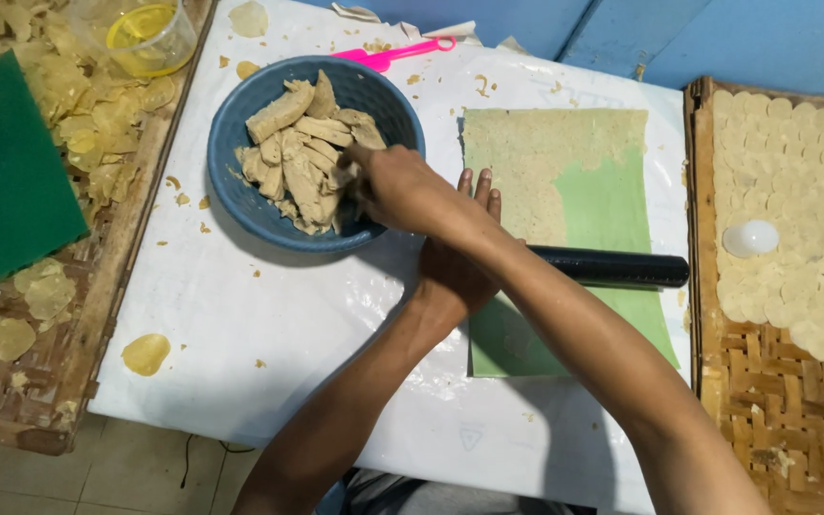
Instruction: Rolling out pieces of dough on a green rolling mat using a black rolling pin to create thin discs.
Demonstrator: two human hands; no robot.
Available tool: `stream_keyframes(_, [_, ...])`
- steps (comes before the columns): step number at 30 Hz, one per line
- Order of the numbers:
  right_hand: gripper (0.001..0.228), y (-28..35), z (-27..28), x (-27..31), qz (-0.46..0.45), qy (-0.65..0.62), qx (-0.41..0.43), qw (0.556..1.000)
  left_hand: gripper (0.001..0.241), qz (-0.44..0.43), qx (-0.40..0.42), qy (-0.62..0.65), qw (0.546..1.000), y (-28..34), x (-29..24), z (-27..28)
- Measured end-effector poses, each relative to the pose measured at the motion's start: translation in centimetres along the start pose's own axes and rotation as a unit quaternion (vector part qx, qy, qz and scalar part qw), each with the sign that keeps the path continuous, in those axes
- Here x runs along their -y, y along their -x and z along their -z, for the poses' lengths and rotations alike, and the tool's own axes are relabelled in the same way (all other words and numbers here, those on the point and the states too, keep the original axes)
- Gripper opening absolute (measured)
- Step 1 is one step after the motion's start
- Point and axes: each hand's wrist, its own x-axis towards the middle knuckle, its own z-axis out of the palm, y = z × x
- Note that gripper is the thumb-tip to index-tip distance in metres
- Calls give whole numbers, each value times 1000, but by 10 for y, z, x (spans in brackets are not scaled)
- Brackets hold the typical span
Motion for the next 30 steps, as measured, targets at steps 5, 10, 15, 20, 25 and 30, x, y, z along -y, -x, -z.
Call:
stream_keyframes(5, [24, 45, 36, -13, 80, -84, -160, 980, 80, -11, 17, 33, 999, 8, 14, -8])
stream_keyframes(10, [36, 127, 64, -30, 78, -104, -182, 975, 80, -26, 28, 68, 997, 12, 18, -18])
stream_keyframes(15, [34, 196, 39, -64, -52, -228, -223, 946, 38, -68, -98, 29, 992, 10, 40, -38])
stream_keyframes(20, [24, 223, -16, -86, -42, -185, -216, 958, 27, -22, -132, 47, 990, 10, 40, -36])
stream_keyframes(25, [19, 210, -35, -81, -1, -151, -222, 963, 28, -17, -134, 43, 990, 8, 35, -34])
stream_keyframes(30, [7, 196, -52, -83, 49, -28, -281, 958, 27, -7, -144, 40, 989, 7, 33, -28])
